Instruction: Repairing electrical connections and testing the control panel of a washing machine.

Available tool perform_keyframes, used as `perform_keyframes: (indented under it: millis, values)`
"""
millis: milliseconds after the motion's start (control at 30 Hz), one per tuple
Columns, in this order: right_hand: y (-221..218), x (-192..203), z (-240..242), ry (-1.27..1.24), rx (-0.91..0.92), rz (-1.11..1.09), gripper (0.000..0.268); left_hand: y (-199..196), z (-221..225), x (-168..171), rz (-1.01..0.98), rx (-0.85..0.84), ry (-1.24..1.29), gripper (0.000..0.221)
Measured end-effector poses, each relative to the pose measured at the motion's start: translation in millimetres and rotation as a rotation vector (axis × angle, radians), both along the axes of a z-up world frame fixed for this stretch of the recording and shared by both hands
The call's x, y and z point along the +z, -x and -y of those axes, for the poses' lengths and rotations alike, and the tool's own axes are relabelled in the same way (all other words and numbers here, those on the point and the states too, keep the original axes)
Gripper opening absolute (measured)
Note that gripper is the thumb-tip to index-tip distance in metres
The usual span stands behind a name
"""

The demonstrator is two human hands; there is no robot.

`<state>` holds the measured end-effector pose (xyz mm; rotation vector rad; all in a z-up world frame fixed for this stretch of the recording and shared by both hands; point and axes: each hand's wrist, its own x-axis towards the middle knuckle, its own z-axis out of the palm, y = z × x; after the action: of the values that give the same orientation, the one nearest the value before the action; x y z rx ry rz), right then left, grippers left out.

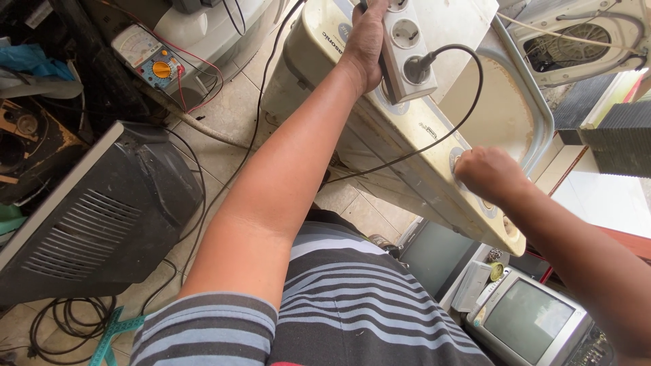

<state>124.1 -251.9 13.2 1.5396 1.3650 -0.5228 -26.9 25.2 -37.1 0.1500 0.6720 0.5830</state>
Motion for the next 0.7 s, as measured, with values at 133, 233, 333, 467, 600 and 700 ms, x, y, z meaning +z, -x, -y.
perform_keyframes:
  millis: [133,233,333,467,600,700]
  values:
    - [-12.8,10.3,29.3,-0.238,0.145,-0.012,0.023,-0.2,0.7,2.6,0.0,0.002,0.024,0.059]
    - [7.0,37.3,11.6,-0.429,-0.367,-0.096,0.037,-0.5,0.5,-0.2,-0.011,0.006,0.027,0.058]
    - [28.3,54.5,-5.0,-0.53,-1.046,-0.186,0.037,-3.7,-0.8,-1.9,-0.007,0.016,0.017,0.059]
    - [40.1,56.5,-4.4,-0.61,-1.258,-0.23,0.034,-8.6,-0.1,-4.1,0.043,0.053,0.034,0.055]
    - [33.1,54.4,-0.1,-0.602,-1.19,-0.227,0.034,-4.4,1.5,0.6,0.016,0.052,0.031,0.051]
    - [26.8,50.7,4.4,-0.593,-1.204,-0.194,0.044,-0.4,1.5,5.4,-0.016,0.012,0.056,0.058]
